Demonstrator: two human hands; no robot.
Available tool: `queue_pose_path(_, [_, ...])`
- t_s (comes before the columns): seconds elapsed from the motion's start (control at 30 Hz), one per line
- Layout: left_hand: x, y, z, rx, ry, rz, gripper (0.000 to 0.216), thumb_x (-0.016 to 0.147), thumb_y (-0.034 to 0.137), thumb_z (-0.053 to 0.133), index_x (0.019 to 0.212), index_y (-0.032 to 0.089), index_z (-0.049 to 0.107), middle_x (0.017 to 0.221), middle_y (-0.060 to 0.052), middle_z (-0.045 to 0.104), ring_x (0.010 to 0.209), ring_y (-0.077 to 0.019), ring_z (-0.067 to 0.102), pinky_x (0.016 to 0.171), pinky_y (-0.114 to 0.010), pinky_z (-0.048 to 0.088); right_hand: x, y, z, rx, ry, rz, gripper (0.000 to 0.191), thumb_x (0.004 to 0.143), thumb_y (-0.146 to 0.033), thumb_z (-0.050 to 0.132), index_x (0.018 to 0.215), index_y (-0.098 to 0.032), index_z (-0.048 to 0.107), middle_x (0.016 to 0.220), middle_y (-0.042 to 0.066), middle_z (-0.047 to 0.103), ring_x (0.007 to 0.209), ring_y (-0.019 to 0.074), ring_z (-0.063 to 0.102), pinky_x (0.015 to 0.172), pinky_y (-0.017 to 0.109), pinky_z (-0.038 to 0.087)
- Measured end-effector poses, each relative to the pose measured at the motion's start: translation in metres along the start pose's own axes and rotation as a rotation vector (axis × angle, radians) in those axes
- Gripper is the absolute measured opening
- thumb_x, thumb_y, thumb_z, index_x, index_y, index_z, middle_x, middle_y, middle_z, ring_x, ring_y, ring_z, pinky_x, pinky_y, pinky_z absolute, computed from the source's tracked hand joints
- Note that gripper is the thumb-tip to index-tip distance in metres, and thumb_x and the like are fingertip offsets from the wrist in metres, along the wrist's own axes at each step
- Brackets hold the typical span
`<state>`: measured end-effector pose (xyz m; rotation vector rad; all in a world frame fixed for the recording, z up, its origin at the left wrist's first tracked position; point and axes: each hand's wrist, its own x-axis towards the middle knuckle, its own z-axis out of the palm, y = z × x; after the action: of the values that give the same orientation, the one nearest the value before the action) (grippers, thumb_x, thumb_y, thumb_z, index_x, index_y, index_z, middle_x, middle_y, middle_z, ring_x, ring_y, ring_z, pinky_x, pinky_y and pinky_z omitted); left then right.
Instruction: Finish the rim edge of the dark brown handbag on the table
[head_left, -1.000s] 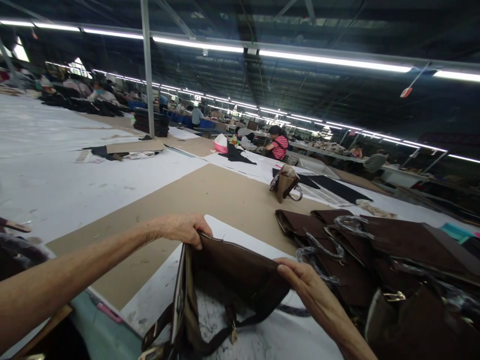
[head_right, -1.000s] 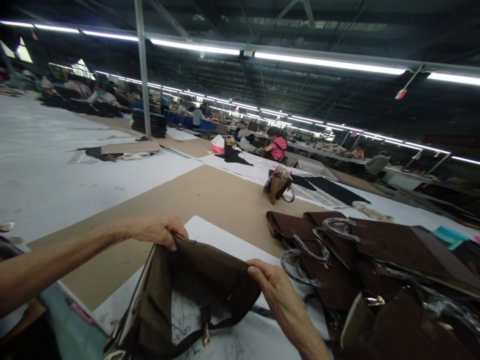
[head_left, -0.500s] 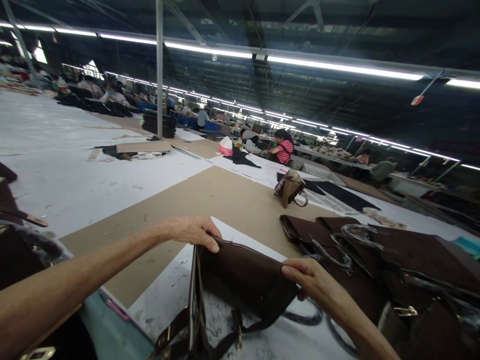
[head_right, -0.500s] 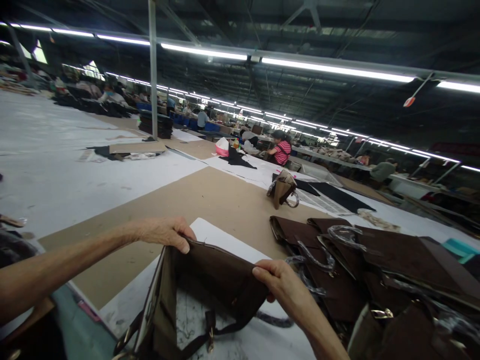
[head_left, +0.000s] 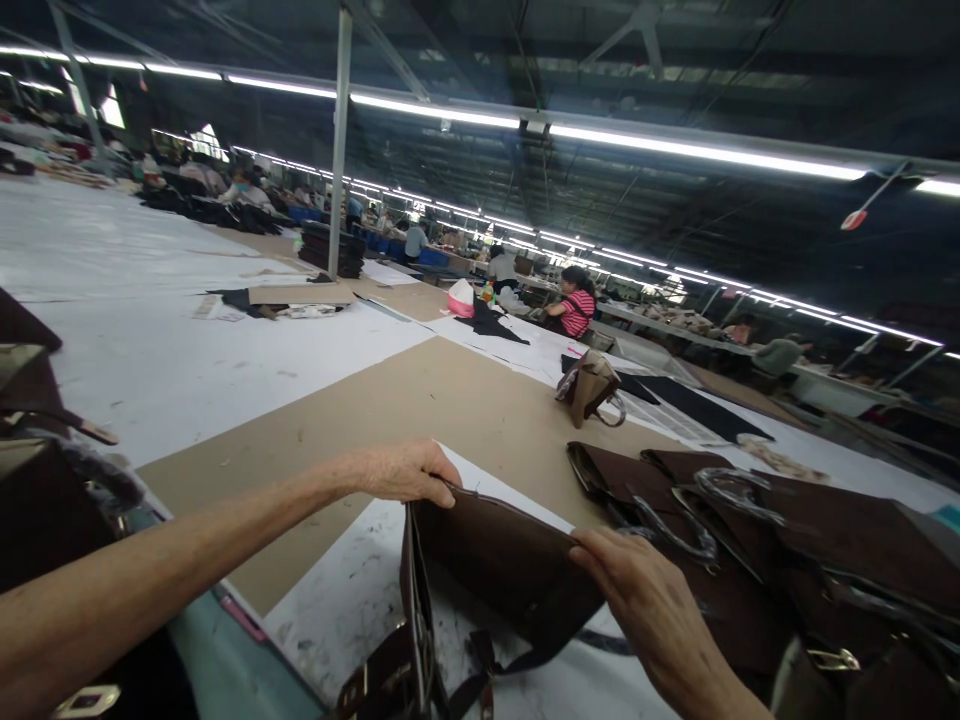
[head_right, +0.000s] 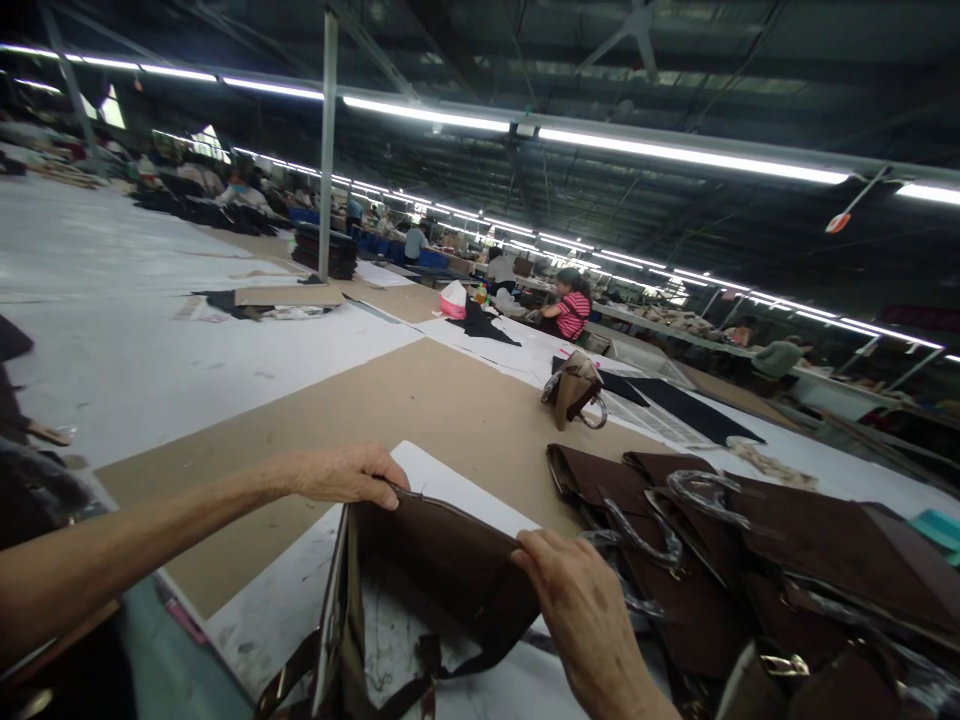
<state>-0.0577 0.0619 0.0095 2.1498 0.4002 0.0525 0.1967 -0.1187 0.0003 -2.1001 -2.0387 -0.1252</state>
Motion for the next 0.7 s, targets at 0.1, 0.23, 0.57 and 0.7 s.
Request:
queue_pose_path(0.1, [-0.001, 0.001, 0.001, 0.008, 0.017, -0.007, 0.019, 0.077, 0.028, 0.051, 0.081, 0.014, 0.064, 0.06, 0.004, 0.044, 0.056, -0.0091, 0.037, 0.055, -0.019, 0.033, 0.006, 0.0, 0.006, -0.02, 0.06, -0.116, 0.03, 0.09, -0.039, 0.037, 0.096, -0.025, 0.063, 0.089, 0.002, 0.069, 0.079, 0.019, 0.064, 0.068, 0.026, 0.047])
queue_pose_path(0.23, [-0.001, -0.001, 0.002, 0.011, 0.037, 0.007, 0.017, 0.076, 0.028, 0.052, 0.078, 0.014, 0.063, 0.058, 0.005, 0.043, 0.055, -0.0088, 0.036, 0.054, -0.019, 0.032, 0.011, -0.01, 0.016, -0.037, 0.217, -0.238, 0.036, 0.093, -0.037, 0.029, 0.096, -0.021, 0.061, 0.083, 0.003, 0.069, 0.072, 0.0164, 0.065, 0.062, 0.024, 0.049])
queue_pose_path(0.57, [-0.003, 0.004, 0.004, 0.055, 0.078, -0.004, 0.018, 0.076, 0.028, 0.051, 0.08, 0.015, 0.063, 0.058, 0.004, 0.045, 0.054, -0.0093, 0.037, 0.05, -0.019, 0.03, 0.025, -0.039, 0.03, -0.186, 0.383, -0.367, 0.031, 0.094, -0.033, 0.028, 0.098, -0.016, 0.054, 0.078, 0.004, 0.067, 0.066, 0.0172, 0.064, 0.055, 0.026, 0.045])
queue_pose_path(0.7, [-0.003, 0.004, 0.004, 0.066, 0.086, -0.003, 0.018, 0.077, 0.027, 0.051, 0.079, 0.015, 0.064, 0.059, 0.004, 0.046, 0.054, -0.0091, 0.038, 0.05, -0.019, 0.029, 0.027, -0.043, 0.032, -0.187, 0.379, -0.395, 0.042, 0.092, -0.045, 0.027, 0.103, -0.013, 0.053, 0.082, 0.007, 0.067, 0.072, 0.0195, 0.064, 0.058, 0.028, 0.044])
